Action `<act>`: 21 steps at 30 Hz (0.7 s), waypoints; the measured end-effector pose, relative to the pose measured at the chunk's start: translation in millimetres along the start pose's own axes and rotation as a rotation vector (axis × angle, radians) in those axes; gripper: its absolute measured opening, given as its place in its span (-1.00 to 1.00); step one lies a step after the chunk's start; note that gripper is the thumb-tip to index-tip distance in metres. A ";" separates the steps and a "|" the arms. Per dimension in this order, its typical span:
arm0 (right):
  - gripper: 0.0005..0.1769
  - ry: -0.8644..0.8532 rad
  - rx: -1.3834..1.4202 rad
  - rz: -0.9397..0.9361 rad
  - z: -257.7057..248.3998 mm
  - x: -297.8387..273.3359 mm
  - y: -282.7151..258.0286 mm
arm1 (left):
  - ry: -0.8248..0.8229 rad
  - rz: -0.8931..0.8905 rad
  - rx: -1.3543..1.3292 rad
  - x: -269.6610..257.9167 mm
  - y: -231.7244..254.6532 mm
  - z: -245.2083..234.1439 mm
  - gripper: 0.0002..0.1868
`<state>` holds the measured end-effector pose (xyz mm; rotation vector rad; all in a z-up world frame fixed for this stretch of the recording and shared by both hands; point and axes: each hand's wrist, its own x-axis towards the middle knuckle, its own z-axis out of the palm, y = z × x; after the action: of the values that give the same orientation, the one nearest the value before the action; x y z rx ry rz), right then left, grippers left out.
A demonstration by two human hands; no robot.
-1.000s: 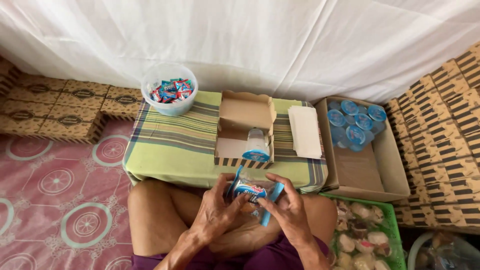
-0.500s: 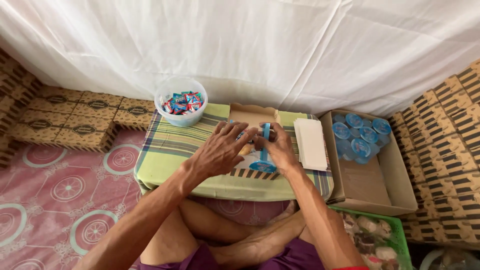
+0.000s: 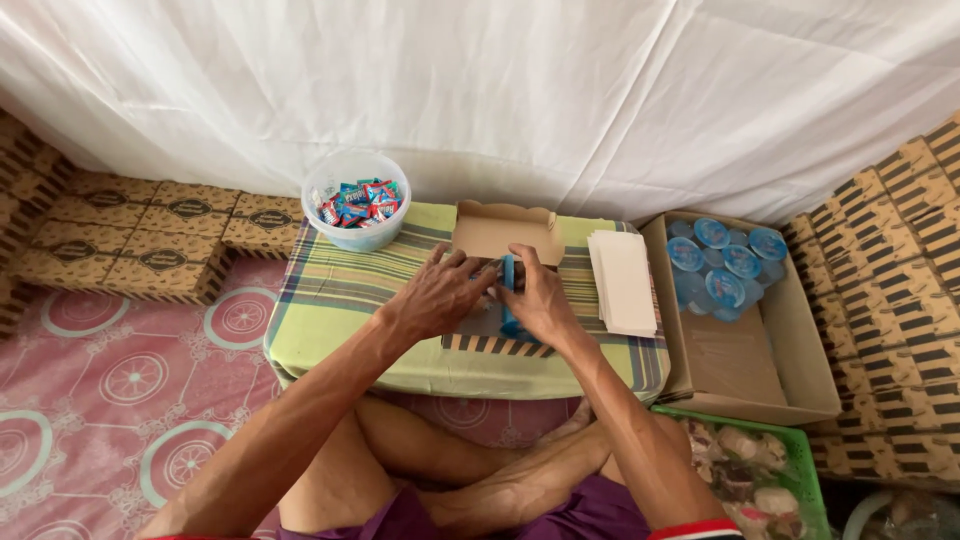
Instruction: Assembling snack boxes by placing a napkin, a cup of water, and various snacks into a cardboard box.
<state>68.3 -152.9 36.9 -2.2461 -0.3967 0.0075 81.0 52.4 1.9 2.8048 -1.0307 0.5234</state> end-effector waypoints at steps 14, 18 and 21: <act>-0.69 0.039 -0.324 -0.442 -19.2 -60.4 0.6 | -0.015 0.044 0.153 11.5 14.4 -0.4 -0.54; -0.54 0.096 -0.345 -0.493 -7.9 -61.9 20.9 | -0.093 0.034 0.022 10.7 13.2 22.2 -0.57; -0.49 0.125 -0.340 -0.515 -0.9 -63.1 26.5 | -0.227 -0.001 -0.004 12.5 8.0 47.5 -0.56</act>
<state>15.9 -187.6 9.6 -2.3890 -0.9550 -0.4995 98.2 28.4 -38.2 2.9110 -1.0662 0.2052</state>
